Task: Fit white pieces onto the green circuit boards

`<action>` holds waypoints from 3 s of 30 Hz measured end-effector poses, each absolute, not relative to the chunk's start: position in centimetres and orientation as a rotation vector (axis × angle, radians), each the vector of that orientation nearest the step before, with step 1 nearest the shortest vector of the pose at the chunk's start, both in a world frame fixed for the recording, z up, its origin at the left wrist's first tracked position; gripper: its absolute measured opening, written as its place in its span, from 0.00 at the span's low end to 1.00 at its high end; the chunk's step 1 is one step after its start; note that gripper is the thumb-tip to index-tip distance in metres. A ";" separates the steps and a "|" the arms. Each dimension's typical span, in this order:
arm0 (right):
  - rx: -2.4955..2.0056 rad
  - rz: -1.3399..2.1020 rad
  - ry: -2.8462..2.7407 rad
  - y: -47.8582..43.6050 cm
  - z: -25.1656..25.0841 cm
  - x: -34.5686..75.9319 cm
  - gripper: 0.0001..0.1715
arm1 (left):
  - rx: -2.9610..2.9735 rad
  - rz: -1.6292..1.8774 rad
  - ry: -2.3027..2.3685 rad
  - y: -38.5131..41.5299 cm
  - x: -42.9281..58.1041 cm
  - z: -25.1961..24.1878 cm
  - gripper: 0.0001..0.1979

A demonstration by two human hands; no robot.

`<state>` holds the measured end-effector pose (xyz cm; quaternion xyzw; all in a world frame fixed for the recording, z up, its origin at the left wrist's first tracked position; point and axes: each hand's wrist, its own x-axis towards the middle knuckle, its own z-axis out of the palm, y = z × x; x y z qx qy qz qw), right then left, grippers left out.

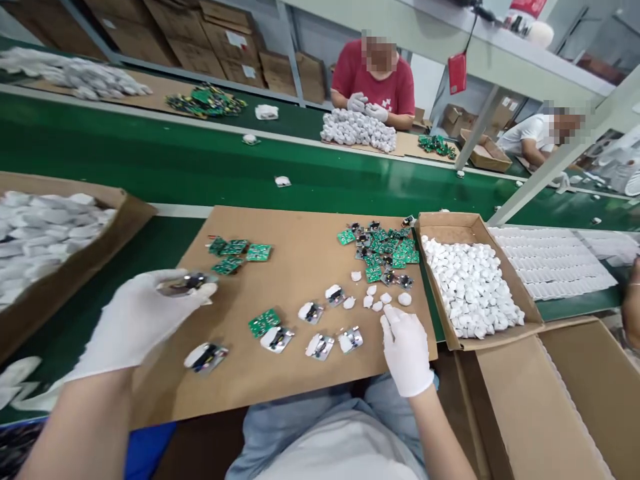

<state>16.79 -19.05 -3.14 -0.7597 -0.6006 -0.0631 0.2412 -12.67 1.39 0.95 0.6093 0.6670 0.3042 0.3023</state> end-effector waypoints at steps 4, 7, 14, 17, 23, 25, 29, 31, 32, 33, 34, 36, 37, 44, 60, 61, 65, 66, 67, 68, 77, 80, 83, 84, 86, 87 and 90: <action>-2.159 -0.195 -1.728 -18.9 -5.2 17.8 0.19 | 1.450 0.945 1.576 -3.2 -9.6 2.2 0.34; -2.162 -0.216 -1.800 -21.2 -5.6 16.8 0.21 | 1.132 0.976 1.290 -6.5 -7.2 2.4 0.40; -2.096 -0.158 -2.016 -23.7 -6.2 15.0 0.30 | 0.684 0.821 0.949 -10.6 -4.7 1.1 0.24; -2.128 -0.135 -2.022 -22.3 -6.2 14.9 0.33 | 0.676 0.822 0.920 -11.0 -4.5 0.8 0.23; -2.100 -0.044 -2.106 -25.1 -6.0 15.2 0.37 | 0.640 0.782 0.872 -11.2 -4.2 1.2 0.24; -2.105 -0.063 -2.091 -24.9 -6.1 15.1 0.38 | 0.603 0.780 0.824 -11.4 -3.9 1.3 0.21; -2.083 -0.120 -2.046 -23.6 -6.1 14.9 0.40 | 0.461 0.786 0.653 -11.9 -3.1 1.4 0.18; -2.083 -0.093 -2.058 -24.3 -5.9 15.1 0.39 | 0.419 0.773 0.597 -12.2 -2.9 1.5 0.19; -2.083 -0.069 -2.072 -24.9 -5.8 15.2 0.39 | 0.413 0.761 0.584 -12.3 -2.9 1.5 0.20; -2.082 -0.050 -2.083 -25.4 -5.8 15.4 0.38 | 0.414 0.745 0.572 -12.4 -2.8 1.6 0.21; -2.076 -0.039 -2.090 -25.8 -5.8 15.5 0.38 | 0.420 0.731 0.563 -12.5 -2.9 1.5 0.21; -2.044 -0.030 -2.071 -25.7 -6.0 15.7 0.38 | 0.442 0.718 0.552 -12.6 -3.0 1.5 0.21; -2.020 -0.023 -2.037 -25.3 -6.3 15.8 0.37 | 0.463 0.719 0.549 -12.6 -3.0 1.6 0.20; -1.881 0.027 -1.802 -24.5 -6.2 16.8 0.21 | 0.682 0.693 0.629 -12.8 -3.0 2.2 0.23; -1.316 0.866 -0.854 -20.7 2.5 12.2 0.12 | 0.830 0.710 0.680 -13.8 -1.6 2.5 0.31; -1.308 0.862 -0.839 -20.7 2.6 12.0 0.13 | 0.847 0.720 0.731 -13.9 -1.7 2.4 0.32; -1.277 0.867 -0.825 -20.4 3.4 11.3 0.11 | 0.870 0.789 0.890 -14.3 -1.4 2.9 0.30; -1.271 0.870 -0.828 -20.4 3.5 11.2 0.10 | 0.862 0.804 0.902 -14.4 -1.3 3.1 0.31; -1.265 0.873 -0.832 -20.4 3.6 11.1 0.10 | 0.853 0.816 0.909 -14.5 -1.2 3.3 0.33; -1.259 0.873 -0.839 -20.3 3.7 11.0 0.10 | 0.845 0.826 0.911 -14.5 -1.2 3.4 0.33; -1.210 0.894 -0.893 -20.6 4.4 11.5 0.08 | 0.445 0.726 0.619 -14.6 -0.9 3.2 0.24; -1.177 0.860 -0.977 -20.8 4.4 11.7 0.10 | 0.453 0.713 0.607 -15.0 -0.6 3.5 0.22; -1.180 0.786 -1.036 -20.8 4.3 11.9 0.12 | 0.571 0.746 0.678 -15.1 -0.3 3.7 0.24; -1.180 0.771 -1.042 -20.7 4.2 12.0 0.13 | 0.622 0.754 0.705 -15.1 -0.3 3.7 0.26; -1.176 0.760 -1.038 -20.6 4.2 12.1 0.14 | 0.706 0.757 0.745 -14.8 -0.3 3.6 0.28; -1.172 0.761 -1.035 -20.6 4.2 12.1 0.14 | 0.734 0.754 0.753 -14.7 -0.4 3.5 0.29; -1.153 0.769 -1.013 -20.7 4.4 12.1 0.14 | 0.797 0.730 0.741 -14.5 -0.6 3.1 0.29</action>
